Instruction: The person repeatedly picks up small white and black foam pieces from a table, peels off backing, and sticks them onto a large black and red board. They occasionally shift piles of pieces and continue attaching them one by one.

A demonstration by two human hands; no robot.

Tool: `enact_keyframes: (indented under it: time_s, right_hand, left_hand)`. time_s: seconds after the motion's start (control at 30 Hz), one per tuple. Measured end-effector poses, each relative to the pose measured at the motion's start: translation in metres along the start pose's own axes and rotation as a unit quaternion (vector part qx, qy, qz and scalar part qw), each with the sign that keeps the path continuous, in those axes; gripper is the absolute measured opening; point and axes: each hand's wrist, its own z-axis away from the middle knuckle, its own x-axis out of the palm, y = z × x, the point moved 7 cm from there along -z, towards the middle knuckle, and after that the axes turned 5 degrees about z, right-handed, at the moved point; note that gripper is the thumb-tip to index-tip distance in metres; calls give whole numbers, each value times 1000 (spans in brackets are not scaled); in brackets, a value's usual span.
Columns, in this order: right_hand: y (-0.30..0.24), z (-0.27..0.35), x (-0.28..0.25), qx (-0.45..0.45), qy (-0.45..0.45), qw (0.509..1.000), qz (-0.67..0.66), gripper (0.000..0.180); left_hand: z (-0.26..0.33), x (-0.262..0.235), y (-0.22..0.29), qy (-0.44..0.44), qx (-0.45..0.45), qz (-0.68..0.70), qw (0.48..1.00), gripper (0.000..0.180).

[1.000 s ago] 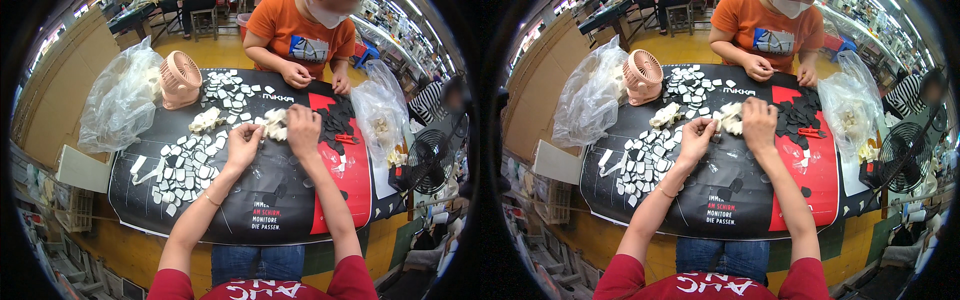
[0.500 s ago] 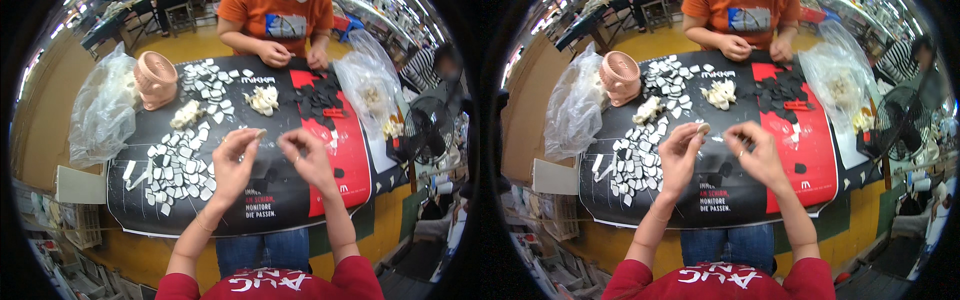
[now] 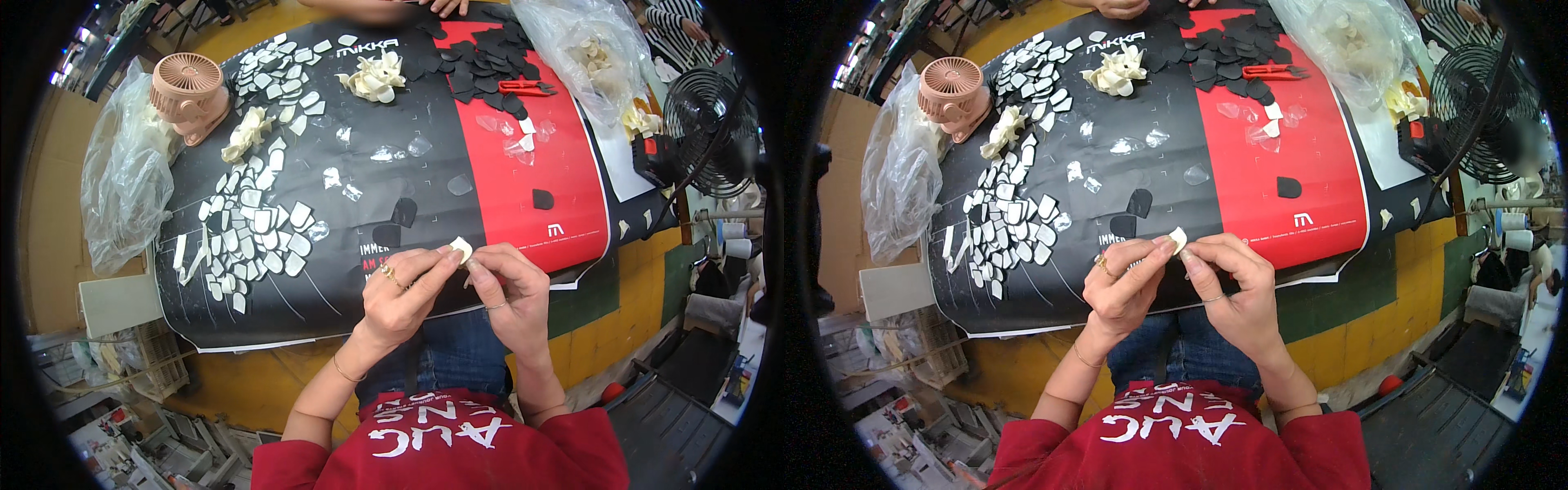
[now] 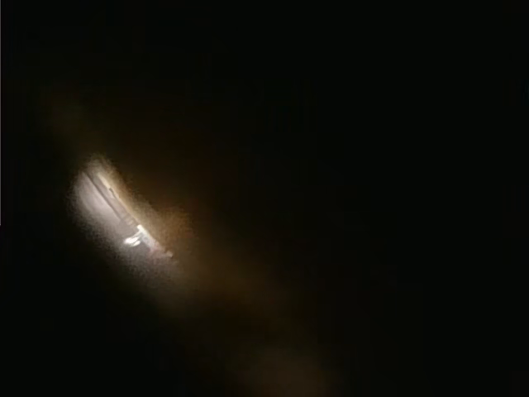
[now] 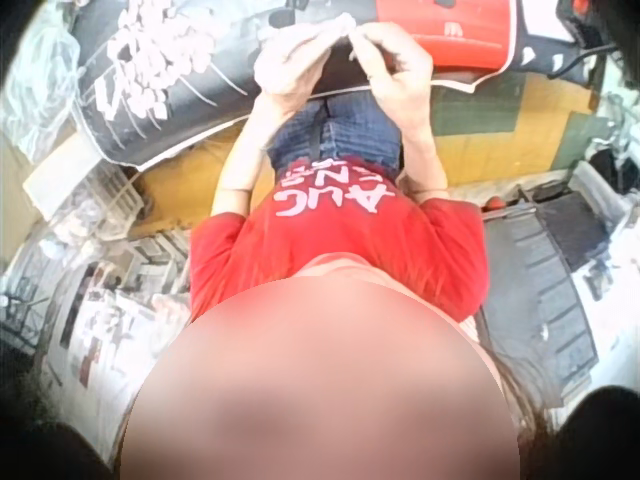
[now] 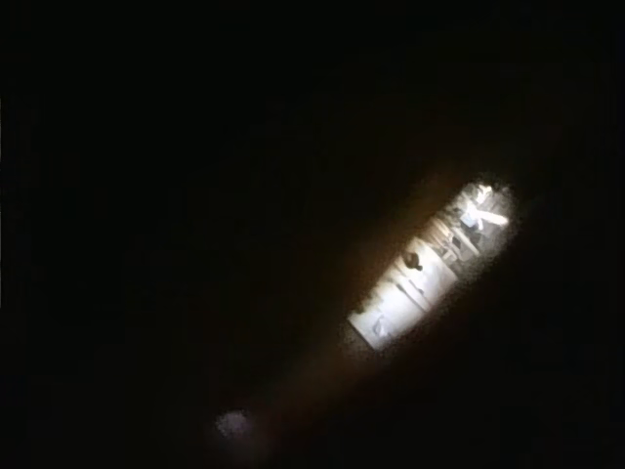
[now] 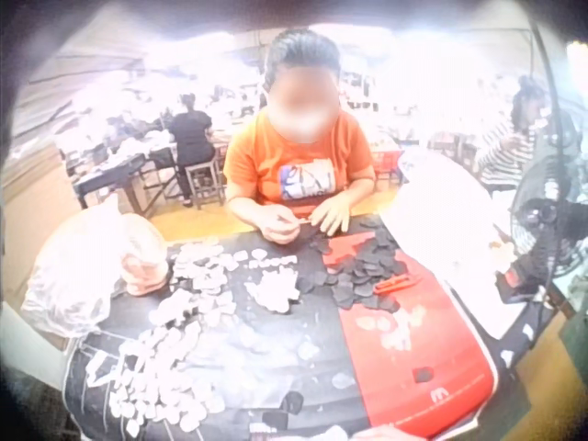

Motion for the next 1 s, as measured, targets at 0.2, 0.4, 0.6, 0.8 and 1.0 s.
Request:
enact_keyframes:
  time_s: [0.2, 0.4, 0.6, 0.8, 1.0]
  right_hand:
    - [-1, -3, 3, -5, -23, 999, 38, 11]
    - [4, -4, 5, 10, -32, 999, 32, 12]
    - [4, -4, 10, 13, -34, 999, 36, 12]
    - [11, -2, 9, 27, -34, 996, 73, 10]
    - [7, -5, 3, -25, -55, 979, 193, 12]
  left_hand:
    - [2, 4, -3, -10, -19, 1, 1000, 42]
    - [8, 6, -5, -4, -42, 7, 999, 43]
    - [7, 2, -6, 2, -46, 3, 999, 41]
    - [17, 3, -10, -5, -67, 17, 998, 33]
    - [33, 12, -7, 67, -160, 128, 977, 33]
